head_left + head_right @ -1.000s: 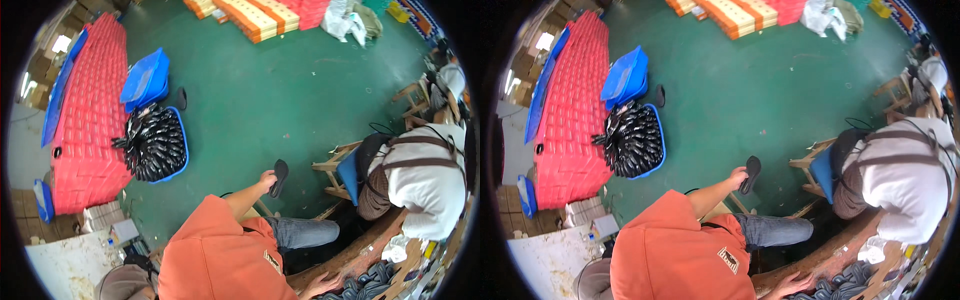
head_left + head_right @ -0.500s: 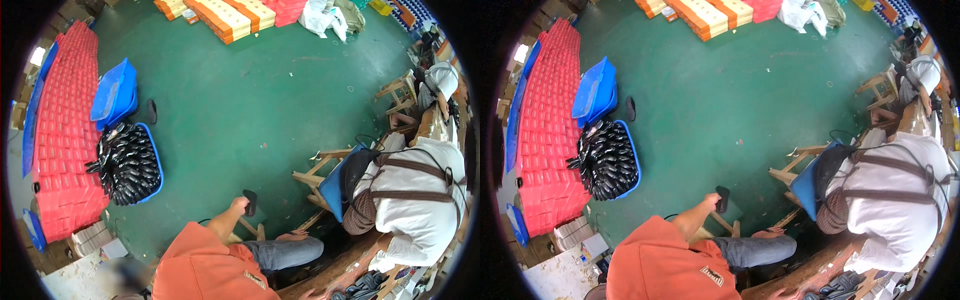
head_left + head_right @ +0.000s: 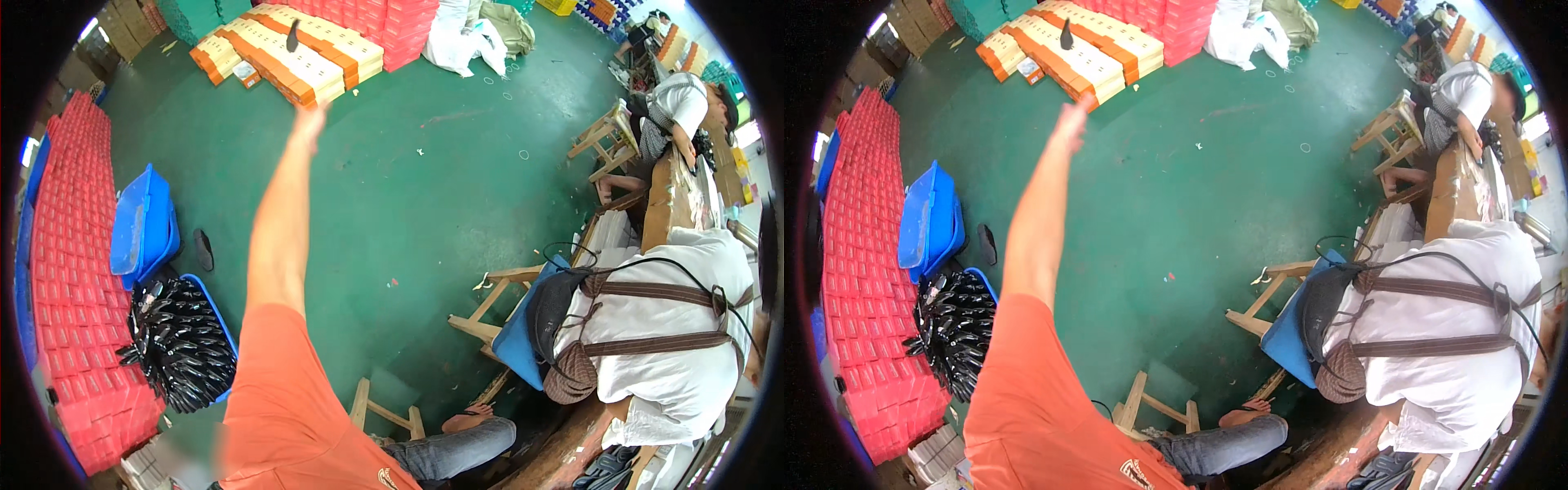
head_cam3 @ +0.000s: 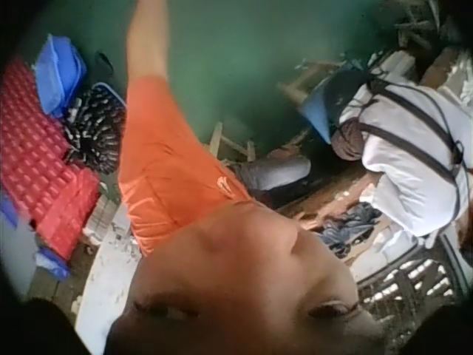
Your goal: The person assembles black shoes by hand, inserting insoles into the shoe uppers and pressing them firmly into place. They handle the shoes one at a time, picking them from a pile, performing the assembly, and placing the finished units on the table.
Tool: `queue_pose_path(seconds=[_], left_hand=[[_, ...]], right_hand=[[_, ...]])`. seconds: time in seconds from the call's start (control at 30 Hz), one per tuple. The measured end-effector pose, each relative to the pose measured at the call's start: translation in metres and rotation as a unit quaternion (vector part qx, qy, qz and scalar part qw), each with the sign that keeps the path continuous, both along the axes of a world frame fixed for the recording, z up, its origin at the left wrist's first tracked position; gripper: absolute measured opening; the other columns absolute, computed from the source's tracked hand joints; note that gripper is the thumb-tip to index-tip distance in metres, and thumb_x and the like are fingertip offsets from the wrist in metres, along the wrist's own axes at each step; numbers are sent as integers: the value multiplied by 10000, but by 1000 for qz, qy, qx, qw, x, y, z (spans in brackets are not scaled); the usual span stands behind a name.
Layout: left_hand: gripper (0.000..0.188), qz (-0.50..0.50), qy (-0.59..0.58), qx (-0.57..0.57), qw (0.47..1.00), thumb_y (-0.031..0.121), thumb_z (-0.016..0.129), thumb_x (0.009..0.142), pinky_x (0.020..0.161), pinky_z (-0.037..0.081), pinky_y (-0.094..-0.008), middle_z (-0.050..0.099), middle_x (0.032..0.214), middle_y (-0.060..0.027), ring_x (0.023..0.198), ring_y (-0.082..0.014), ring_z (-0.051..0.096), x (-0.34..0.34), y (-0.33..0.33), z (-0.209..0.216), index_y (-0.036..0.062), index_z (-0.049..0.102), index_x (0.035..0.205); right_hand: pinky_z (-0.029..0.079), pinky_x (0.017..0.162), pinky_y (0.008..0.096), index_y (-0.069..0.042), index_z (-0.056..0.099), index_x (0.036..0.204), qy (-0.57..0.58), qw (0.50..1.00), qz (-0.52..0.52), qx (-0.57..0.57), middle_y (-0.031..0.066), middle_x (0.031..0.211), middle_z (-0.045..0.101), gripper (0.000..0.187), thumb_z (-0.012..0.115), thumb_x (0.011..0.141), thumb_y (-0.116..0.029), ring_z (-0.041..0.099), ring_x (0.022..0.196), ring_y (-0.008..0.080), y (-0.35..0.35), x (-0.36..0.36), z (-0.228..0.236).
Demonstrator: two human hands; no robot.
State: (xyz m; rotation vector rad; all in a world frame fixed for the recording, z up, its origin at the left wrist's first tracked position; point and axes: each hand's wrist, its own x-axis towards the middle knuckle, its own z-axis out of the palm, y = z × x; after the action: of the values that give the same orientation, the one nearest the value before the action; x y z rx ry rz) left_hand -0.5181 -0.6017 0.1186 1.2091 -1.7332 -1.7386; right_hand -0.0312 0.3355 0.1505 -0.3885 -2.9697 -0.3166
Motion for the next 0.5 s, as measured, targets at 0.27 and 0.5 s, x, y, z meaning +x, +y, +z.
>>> queue_pose_path(seconds=[0.27,0.5], left_hand=[[188,-483,-52,-18,874,255,696,960,810,565,-456,754,930,-125,857,-253,680,151,366,-203,73,732,992],[378,-657,70,129,740,265,669,1068,939,610,-359,777,1264,-134,1060,-225,778,307,600,-80,49,678,1378]], right_hand=[[392,1205,580,78,478,1513,25,992,45,-111,336,1465,534,752,716,973,-387,501,1377,515,-17,-18,25],[393,1235,545,35,557,1475,41,990,83,-108,292,1512,555,617,771,931,-165,513,1416,468,-47,-27,62]])
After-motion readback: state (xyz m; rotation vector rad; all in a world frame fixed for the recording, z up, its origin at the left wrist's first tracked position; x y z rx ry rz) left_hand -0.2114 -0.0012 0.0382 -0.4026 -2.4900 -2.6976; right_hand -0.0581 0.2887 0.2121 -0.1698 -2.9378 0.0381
